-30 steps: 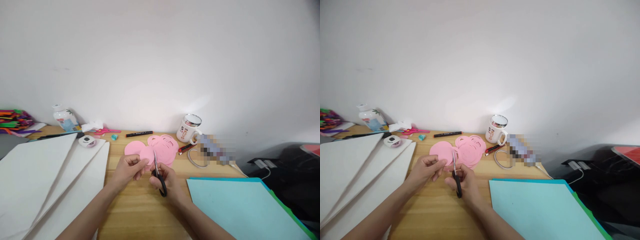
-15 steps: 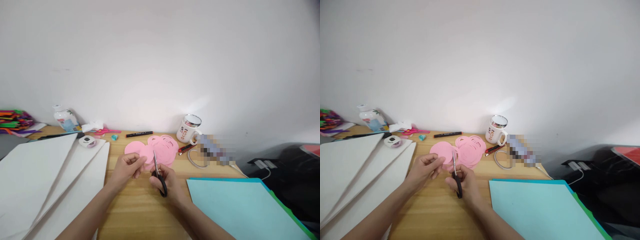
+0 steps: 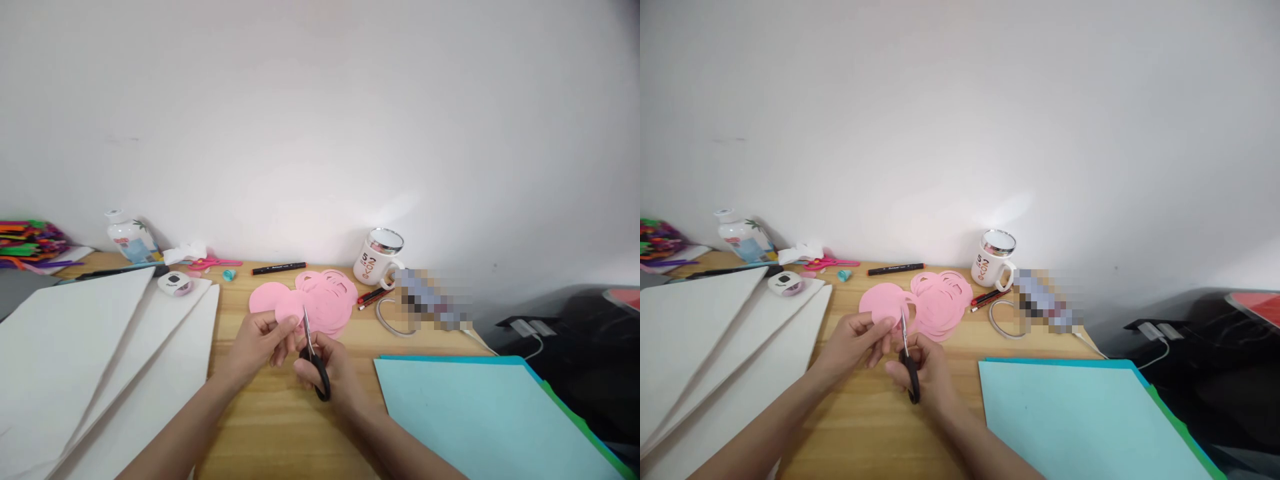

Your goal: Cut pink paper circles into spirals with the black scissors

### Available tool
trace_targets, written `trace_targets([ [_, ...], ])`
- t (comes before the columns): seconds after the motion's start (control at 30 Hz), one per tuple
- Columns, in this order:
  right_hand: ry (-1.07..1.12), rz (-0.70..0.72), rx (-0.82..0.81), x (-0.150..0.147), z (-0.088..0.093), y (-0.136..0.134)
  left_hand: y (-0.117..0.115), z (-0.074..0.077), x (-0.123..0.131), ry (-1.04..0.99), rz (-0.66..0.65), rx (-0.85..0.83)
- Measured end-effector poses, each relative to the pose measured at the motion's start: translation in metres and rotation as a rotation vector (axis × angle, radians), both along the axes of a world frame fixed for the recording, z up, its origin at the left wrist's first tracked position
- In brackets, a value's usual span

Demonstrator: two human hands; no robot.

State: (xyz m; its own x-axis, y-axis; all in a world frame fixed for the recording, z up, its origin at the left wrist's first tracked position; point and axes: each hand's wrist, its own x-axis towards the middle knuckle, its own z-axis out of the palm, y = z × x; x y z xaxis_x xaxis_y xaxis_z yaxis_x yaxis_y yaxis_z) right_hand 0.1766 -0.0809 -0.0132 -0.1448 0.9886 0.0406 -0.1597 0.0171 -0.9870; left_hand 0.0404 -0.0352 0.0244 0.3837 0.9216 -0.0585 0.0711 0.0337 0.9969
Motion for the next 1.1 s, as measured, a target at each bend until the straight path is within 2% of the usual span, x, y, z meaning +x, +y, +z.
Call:
trace_targets([
  [0.3, 0.067, 0.008, 0.037, 0.002, 0.004, 0.002, -0.001, 0.0, -0.001, 0.058, -0.022, 0.016],
  [0.5, 0.03, 0.003, 0.067, 0.003, 0.003, 0.002, -0.001, 0.0, -0.001, 0.062, -0.027, 0.029],
  [1.1, -0.006, 0.005, -0.03, 0.004, 0.012, 0.001, 0.0, 0.004, -0.003, 0.088, 0.015, 0.04],
])
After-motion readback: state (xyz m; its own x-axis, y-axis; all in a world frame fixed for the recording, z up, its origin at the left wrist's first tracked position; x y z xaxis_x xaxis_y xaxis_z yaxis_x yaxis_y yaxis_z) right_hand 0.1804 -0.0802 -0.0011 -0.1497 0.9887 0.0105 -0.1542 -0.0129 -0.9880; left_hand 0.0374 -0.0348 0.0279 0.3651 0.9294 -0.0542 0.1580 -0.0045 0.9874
